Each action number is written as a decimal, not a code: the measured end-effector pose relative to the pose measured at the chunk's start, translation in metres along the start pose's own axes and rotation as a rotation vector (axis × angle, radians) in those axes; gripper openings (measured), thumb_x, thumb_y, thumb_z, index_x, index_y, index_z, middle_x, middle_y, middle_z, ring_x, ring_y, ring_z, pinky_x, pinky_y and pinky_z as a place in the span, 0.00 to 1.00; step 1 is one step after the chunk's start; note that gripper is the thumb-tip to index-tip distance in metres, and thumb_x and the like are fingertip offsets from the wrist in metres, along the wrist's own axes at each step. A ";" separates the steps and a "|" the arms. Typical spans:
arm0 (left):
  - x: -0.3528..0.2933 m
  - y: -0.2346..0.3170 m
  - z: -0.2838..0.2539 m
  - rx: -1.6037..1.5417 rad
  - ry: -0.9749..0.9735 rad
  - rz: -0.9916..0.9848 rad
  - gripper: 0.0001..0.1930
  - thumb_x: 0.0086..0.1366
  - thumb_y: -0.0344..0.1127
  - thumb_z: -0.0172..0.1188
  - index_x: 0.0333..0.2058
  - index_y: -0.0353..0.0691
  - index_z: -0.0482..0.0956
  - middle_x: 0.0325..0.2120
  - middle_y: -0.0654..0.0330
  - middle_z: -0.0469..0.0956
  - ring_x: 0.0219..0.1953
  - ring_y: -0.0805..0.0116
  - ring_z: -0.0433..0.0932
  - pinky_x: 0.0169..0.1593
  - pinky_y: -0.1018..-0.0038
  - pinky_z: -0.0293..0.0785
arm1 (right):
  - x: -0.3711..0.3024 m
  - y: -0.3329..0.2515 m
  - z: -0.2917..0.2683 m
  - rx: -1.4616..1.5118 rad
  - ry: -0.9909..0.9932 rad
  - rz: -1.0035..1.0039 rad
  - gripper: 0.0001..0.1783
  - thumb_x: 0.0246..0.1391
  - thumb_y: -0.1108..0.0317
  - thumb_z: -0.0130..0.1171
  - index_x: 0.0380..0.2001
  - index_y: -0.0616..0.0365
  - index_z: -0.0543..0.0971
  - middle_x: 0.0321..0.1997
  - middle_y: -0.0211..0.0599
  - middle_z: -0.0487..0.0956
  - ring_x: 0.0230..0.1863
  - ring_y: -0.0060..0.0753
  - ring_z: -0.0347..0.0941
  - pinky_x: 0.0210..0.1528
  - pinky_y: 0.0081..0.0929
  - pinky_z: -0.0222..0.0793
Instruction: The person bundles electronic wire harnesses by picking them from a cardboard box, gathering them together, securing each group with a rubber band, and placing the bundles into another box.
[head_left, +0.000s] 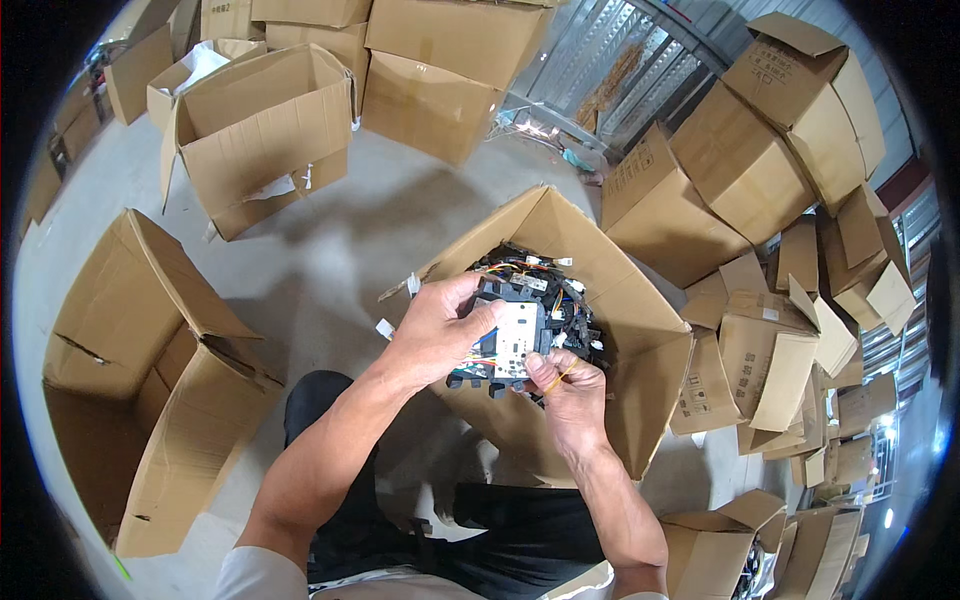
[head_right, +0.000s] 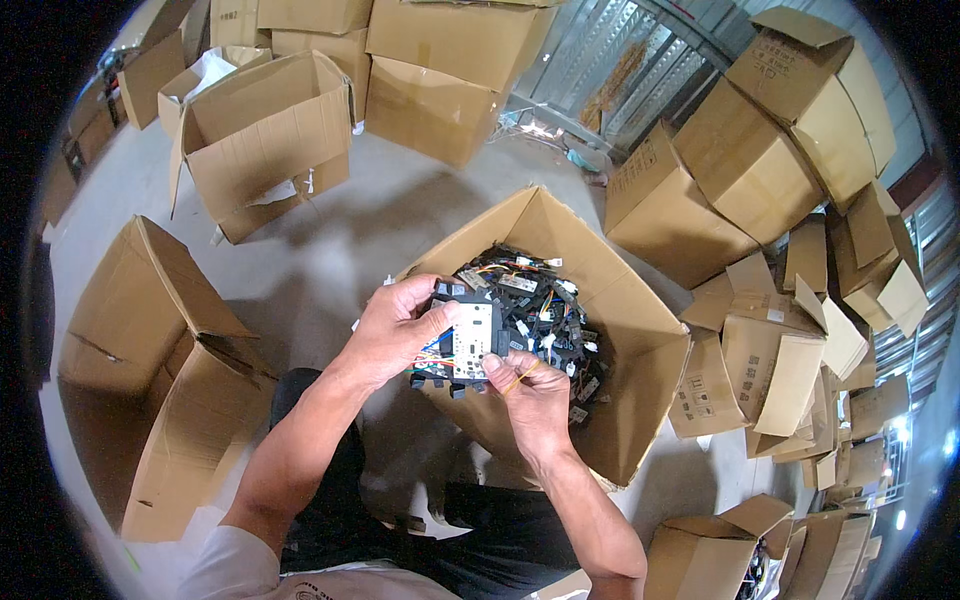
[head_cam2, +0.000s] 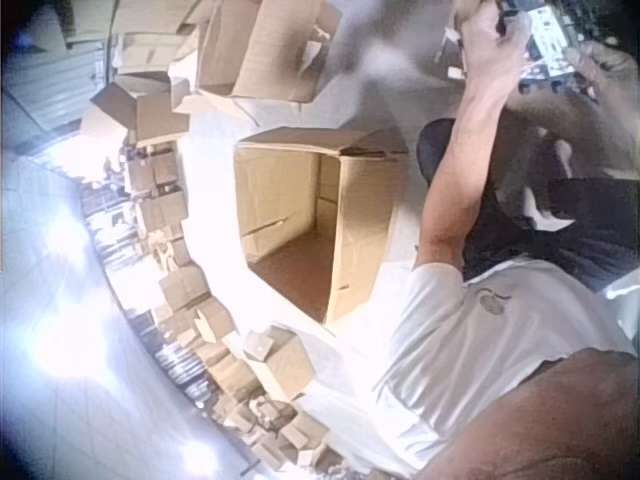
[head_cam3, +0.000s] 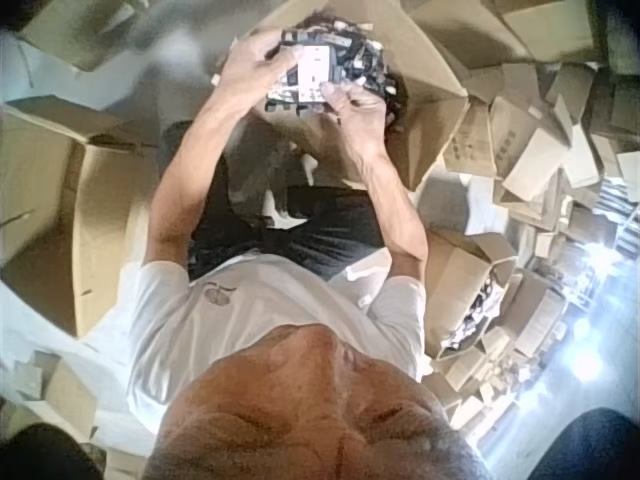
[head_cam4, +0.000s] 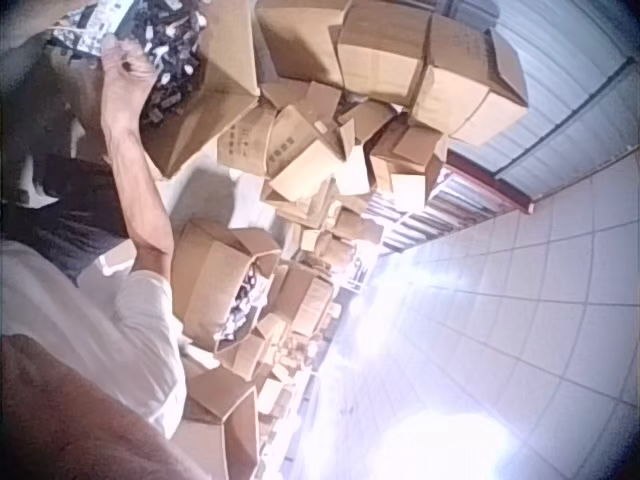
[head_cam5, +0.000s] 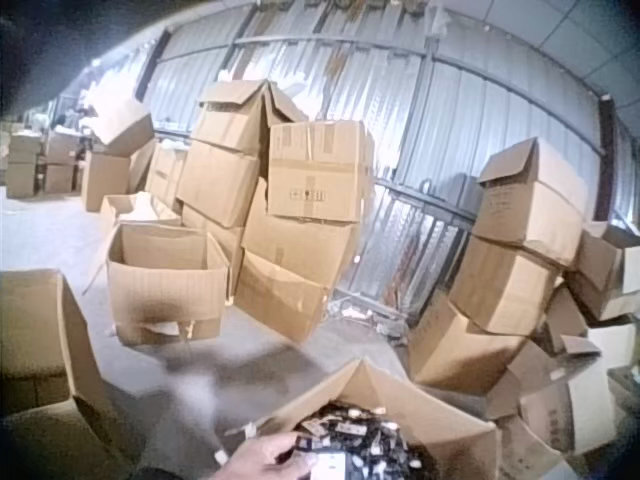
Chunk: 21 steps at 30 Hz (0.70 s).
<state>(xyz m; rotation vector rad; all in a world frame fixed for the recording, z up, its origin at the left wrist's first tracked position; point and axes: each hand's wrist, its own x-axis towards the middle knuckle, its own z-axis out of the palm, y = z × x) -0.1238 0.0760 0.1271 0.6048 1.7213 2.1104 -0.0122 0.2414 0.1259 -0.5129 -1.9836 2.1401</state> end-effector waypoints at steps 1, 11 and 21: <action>0.000 0.000 0.000 0.015 0.002 0.014 0.11 0.67 0.30 0.59 0.46 0.31 0.78 0.34 0.66 0.79 0.35 0.81 0.75 0.39 0.78 0.75 | 0.000 0.000 0.000 0.004 0.001 0.001 0.08 0.55 0.66 0.68 0.31 0.61 0.83 0.29 0.29 0.81 0.28 0.19 0.71 0.35 0.21 0.70; -0.002 0.004 -0.001 0.003 0.006 -0.022 0.11 0.67 0.30 0.60 0.46 0.30 0.78 0.32 0.66 0.79 0.35 0.81 0.74 0.39 0.78 0.74 | 0.000 0.003 0.000 -0.004 -0.016 -0.013 0.06 0.56 0.66 0.67 0.31 0.57 0.83 0.31 0.30 0.82 0.31 0.21 0.76 0.35 0.26 0.77; -0.001 0.003 0.001 0.037 0.019 0.011 0.12 0.67 0.30 0.60 0.46 0.29 0.78 0.31 0.67 0.78 0.33 0.82 0.72 0.37 0.79 0.73 | 0.001 0.003 -0.001 -0.033 -0.009 0.017 0.08 0.56 0.66 0.67 0.30 0.60 0.83 0.30 0.30 0.81 0.29 0.20 0.74 0.35 0.23 0.74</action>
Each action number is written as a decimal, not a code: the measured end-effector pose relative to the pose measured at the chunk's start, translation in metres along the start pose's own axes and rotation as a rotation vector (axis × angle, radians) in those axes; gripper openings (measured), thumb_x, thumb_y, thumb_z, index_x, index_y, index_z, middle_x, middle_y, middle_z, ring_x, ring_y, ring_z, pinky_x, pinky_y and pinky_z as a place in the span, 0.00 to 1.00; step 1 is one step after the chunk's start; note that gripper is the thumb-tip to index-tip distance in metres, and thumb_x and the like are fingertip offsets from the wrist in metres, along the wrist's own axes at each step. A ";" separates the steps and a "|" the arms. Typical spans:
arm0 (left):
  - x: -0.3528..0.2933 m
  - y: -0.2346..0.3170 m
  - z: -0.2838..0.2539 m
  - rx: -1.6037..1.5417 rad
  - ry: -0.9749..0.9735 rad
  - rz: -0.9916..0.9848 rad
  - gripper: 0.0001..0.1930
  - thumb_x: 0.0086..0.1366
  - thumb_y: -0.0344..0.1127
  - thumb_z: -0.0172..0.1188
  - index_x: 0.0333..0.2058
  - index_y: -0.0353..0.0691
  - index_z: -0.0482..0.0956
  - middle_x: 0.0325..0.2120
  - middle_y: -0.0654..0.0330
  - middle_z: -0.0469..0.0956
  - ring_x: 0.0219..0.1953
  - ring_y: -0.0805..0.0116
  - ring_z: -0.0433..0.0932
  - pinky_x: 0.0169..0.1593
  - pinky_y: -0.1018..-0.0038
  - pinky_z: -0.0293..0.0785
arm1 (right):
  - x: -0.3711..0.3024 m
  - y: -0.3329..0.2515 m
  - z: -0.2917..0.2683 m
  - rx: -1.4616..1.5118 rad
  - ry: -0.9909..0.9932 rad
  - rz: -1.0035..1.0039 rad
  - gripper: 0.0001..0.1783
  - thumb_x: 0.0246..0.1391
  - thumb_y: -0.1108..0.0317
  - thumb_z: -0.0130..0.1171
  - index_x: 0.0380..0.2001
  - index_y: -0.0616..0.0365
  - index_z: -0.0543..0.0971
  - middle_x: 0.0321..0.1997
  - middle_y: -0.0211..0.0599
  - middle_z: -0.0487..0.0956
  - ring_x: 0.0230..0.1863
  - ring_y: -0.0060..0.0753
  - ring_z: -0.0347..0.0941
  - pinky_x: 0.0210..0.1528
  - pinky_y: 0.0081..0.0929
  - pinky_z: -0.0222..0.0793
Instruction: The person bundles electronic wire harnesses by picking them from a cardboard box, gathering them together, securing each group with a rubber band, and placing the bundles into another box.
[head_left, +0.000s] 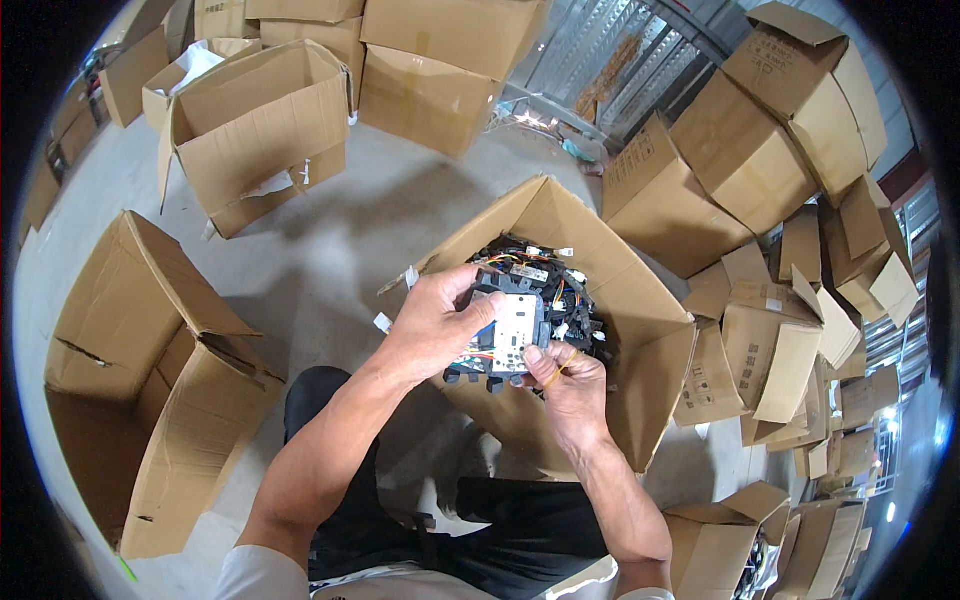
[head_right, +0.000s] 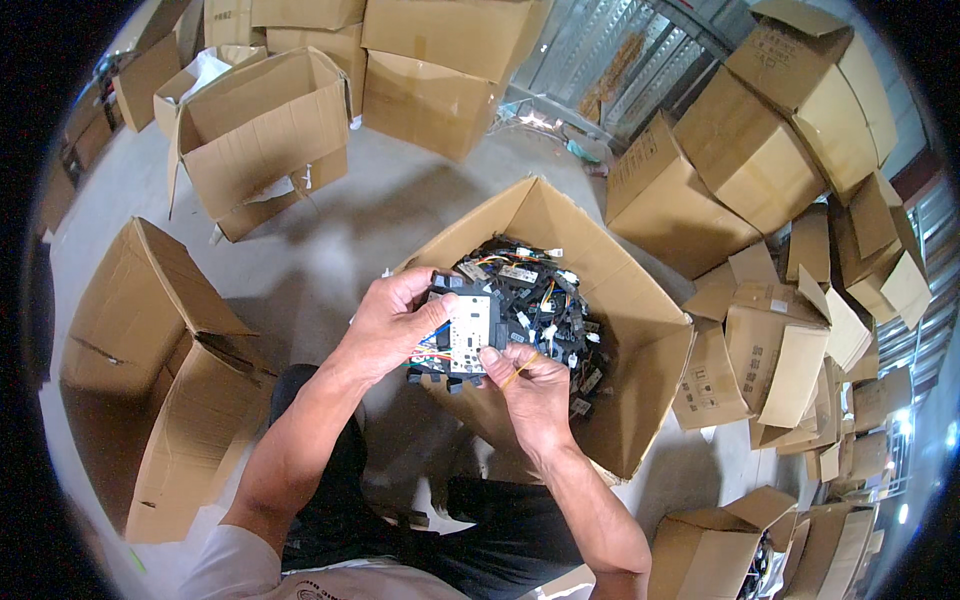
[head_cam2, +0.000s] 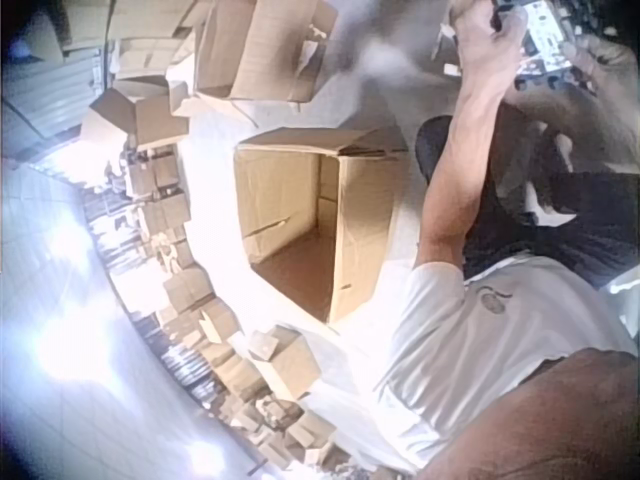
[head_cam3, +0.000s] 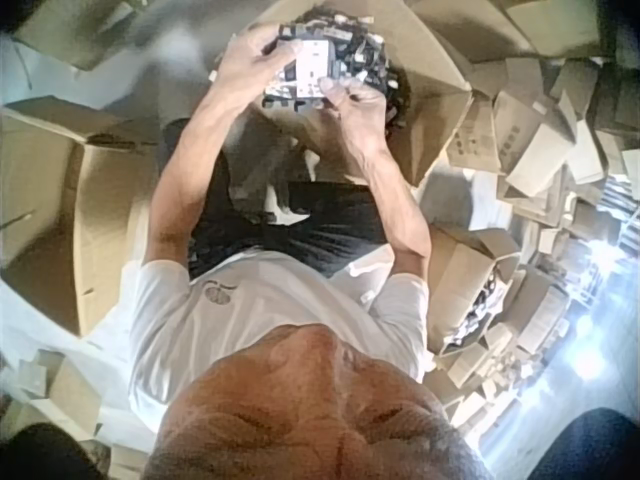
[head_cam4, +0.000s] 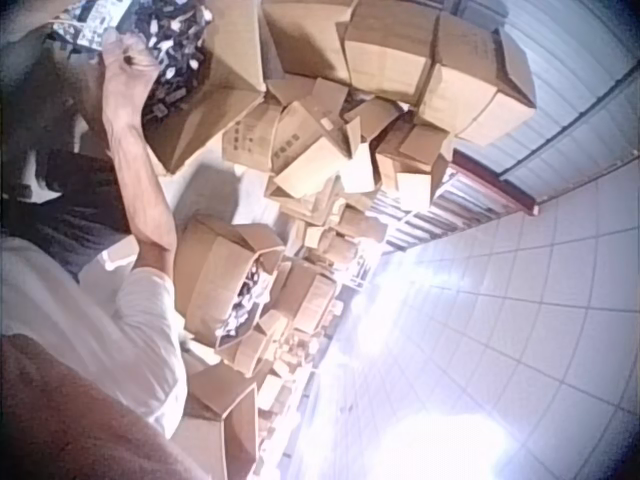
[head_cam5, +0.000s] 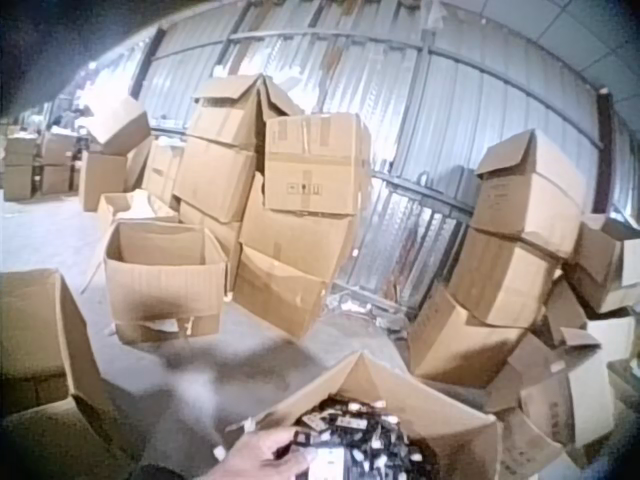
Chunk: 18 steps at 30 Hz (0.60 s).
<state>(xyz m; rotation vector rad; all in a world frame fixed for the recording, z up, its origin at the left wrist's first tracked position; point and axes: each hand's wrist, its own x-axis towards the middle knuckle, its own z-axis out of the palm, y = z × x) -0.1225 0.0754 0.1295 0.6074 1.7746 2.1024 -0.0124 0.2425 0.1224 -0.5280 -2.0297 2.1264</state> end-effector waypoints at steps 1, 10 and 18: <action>0.000 0.000 0.000 0.004 -0.002 0.001 0.12 0.67 0.30 0.60 0.46 0.29 0.78 0.31 0.67 0.78 0.33 0.82 0.73 0.37 0.79 0.73 | 0.001 0.001 -0.001 -0.003 -0.010 -0.011 0.09 0.56 0.64 0.67 0.31 0.58 0.83 0.30 0.30 0.82 0.30 0.20 0.75 0.36 0.24 0.75; 0.001 -0.004 0.001 -0.032 0.001 0.010 0.11 0.67 0.29 0.58 0.46 0.29 0.77 0.29 0.64 0.79 0.31 0.81 0.71 0.35 0.76 0.73 | 0.001 0.004 -0.002 0.015 -0.026 -0.022 0.08 0.56 0.64 0.68 0.31 0.58 0.84 0.30 0.31 0.82 0.30 0.20 0.75 0.35 0.24 0.75; 0.001 -0.006 0.000 -0.011 0.004 0.019 0.11 0.68 0.30 0.58 0.44 0.29 0.77 0.29 0.64 0.78 0.31 0.81 0.71 0.34 0.76 0.73 | 0.001 0.002 -0.001 0.016 -0.032 -0.012 0.09 0.55 0.64 0.68 0.31 0.59 0.83 0.29 0.31 0.82 0.29 0.21 0.75 0.35 0.24 0.74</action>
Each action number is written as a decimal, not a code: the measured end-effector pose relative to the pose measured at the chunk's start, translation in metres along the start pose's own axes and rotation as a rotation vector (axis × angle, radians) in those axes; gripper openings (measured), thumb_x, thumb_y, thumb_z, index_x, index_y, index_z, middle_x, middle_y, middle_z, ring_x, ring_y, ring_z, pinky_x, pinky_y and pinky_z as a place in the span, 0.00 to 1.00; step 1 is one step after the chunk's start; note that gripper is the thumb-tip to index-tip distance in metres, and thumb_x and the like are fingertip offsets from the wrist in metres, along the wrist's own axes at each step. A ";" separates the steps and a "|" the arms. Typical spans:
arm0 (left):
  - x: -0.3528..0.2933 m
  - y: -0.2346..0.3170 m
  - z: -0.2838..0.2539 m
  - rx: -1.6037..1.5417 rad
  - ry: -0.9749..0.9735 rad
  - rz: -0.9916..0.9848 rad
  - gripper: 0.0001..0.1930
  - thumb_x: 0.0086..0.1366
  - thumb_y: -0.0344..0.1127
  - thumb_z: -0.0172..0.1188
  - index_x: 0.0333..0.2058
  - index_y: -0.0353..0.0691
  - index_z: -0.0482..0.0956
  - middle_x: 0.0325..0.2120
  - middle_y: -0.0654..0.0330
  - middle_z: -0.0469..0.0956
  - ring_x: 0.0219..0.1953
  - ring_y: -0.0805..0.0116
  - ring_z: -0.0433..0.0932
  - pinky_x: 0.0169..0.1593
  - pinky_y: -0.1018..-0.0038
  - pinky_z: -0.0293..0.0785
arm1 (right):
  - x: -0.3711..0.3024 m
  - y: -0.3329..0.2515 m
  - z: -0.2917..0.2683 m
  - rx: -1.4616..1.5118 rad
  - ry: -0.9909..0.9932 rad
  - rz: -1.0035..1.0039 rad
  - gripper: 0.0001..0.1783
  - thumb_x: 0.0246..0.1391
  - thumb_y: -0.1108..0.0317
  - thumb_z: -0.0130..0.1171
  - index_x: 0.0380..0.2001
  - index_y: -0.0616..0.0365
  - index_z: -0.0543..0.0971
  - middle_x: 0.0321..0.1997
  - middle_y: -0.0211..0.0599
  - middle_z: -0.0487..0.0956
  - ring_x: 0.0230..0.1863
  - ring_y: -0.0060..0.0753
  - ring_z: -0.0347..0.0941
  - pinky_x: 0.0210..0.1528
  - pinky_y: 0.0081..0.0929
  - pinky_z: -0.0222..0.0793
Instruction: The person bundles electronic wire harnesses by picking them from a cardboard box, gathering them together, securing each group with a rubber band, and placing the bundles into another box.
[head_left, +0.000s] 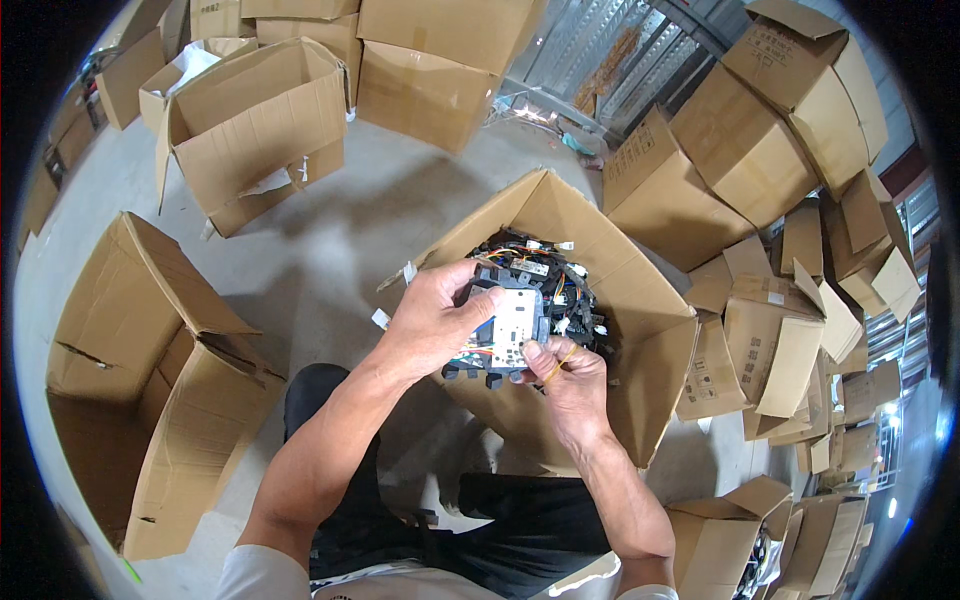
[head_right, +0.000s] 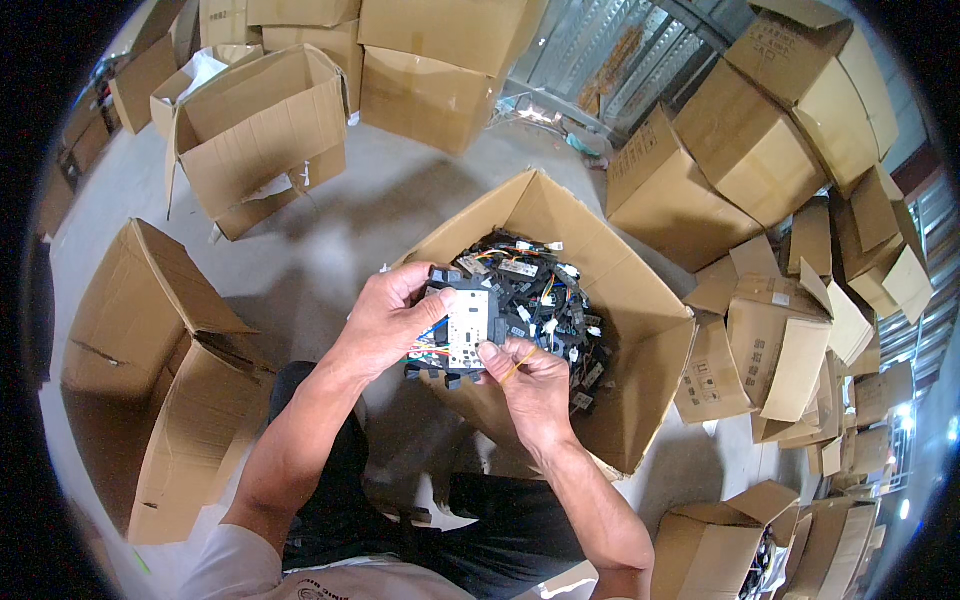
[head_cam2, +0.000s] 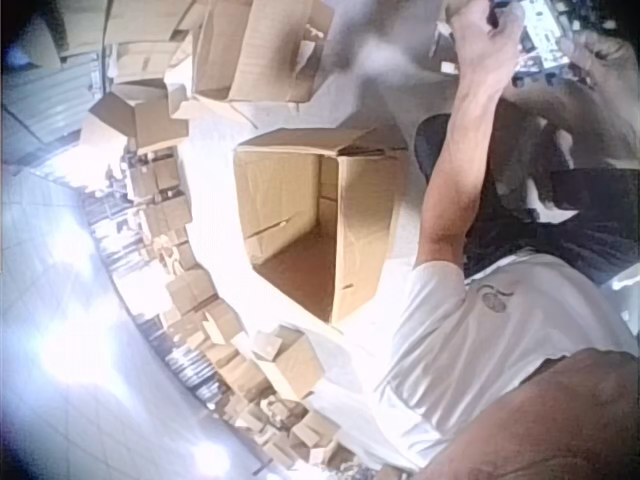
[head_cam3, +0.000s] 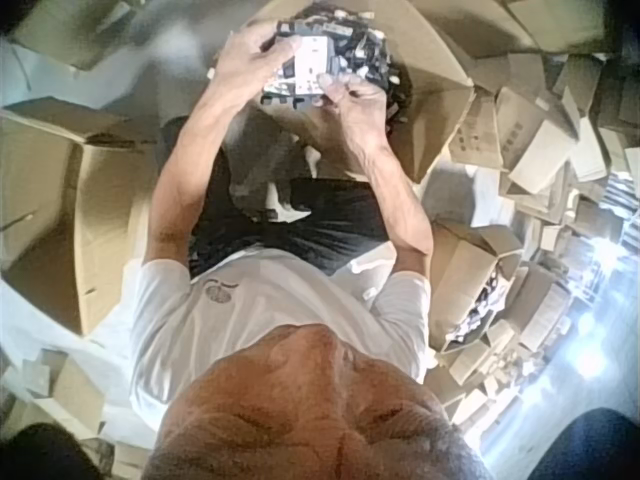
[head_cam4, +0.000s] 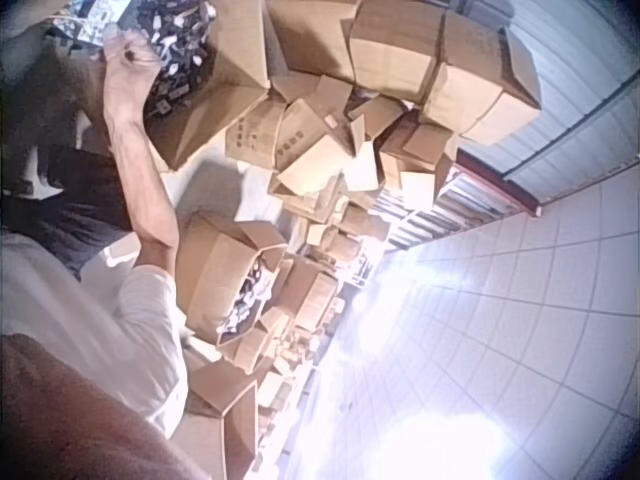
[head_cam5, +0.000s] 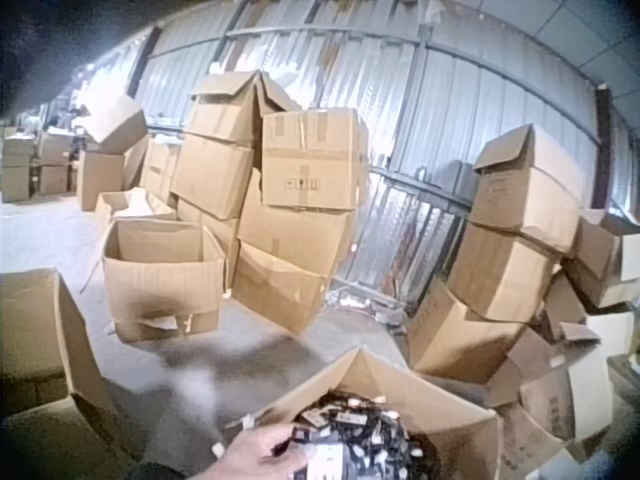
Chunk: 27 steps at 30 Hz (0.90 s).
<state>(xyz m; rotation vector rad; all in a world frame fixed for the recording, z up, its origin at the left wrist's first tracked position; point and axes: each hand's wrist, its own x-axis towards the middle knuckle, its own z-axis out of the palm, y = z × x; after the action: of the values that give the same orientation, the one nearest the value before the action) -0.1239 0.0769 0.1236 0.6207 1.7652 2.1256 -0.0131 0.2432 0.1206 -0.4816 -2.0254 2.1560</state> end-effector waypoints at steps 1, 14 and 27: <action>0.000 -0.001 0.000 -0.013 0.000 0.004 0.11 0.68 0.30 0.58 0.44 0.29 0.77 0.29 0.64 0.78 0.31 0.81 0.71 0.34 0.77 0.72 | 0.000 0.000 0.000 0.003 -0.003 0.002 0.09 0.56 0.63 0.68 0.30 0.59 0.83 0.29 0.31 0.82 0.29 0.21 0.75 0.35 0.24 0.74; -0.001 0.003 0.000 -0.004 -0.010 -0.036 0.12 0.67 0.30 0.60 0.46 0.30 0.78 0.32 0.65 0.79 0.34 0.81 0.73 0.37 0.78 0.74 | 0.000 -0.001 0.001 -0.023 0.007 0.005 0.11 0.56 0.62 0.67 0.28 0.59 0.82 0.27 0.31 0.81 0.28 0.21 0.74 0.34 0.23 0.73; 0.000 0.001 0.001 0.045 -0.013 -0.016 0.12 0.67 0.31 0.60 0.46 0.30 0.78 0.33 0.66 0.80 0.34 0.81 0.73 0.38 0.78 0.74 | 0.001 0.000 -0.002 -0.017 0.000 0.018 0.09 0.57 0.65 0.66 0.28 0.59 0.82 0.28 0.29 0.81 0.27 0.19 0.73 0.33 0.22 0.74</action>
<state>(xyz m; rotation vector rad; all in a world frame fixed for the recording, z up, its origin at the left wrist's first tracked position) -0.1235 0.0774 0.1247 0.6285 1.8090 2.0715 -0.0130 0.2455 0.1205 -0.5039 -2.0490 2.1505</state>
